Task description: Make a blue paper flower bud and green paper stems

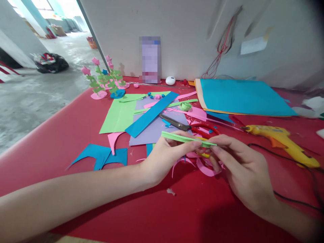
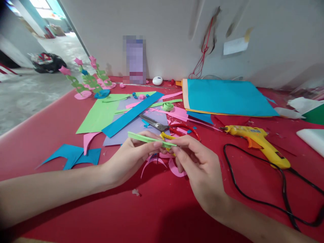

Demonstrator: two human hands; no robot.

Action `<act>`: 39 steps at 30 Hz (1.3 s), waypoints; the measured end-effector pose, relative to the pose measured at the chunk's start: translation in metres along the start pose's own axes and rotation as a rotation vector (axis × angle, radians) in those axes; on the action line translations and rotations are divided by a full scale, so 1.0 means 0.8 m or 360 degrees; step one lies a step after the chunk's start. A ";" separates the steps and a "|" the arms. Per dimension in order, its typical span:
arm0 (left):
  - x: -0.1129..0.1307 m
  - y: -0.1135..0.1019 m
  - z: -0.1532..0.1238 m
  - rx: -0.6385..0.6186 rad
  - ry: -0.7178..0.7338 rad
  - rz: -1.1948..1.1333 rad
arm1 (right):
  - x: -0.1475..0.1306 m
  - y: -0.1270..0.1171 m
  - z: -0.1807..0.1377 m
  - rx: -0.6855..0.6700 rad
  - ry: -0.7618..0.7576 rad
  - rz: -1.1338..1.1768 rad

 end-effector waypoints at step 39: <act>0.006 -0.005 0.003 -0.0200 -0.0110 0.0239 | 0.004 -0.004 0.011 -0.0394 0.0353 0.0049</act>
Point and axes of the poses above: each hand's wrist, its own z-axis towards the middle knuckle, its own y-axis out of the palm, x = y × z, the point moved 2 cm from there along z, towards the middle knuckle, and after that the axes turned 11 degrees about -z, right-handed, at the moved point
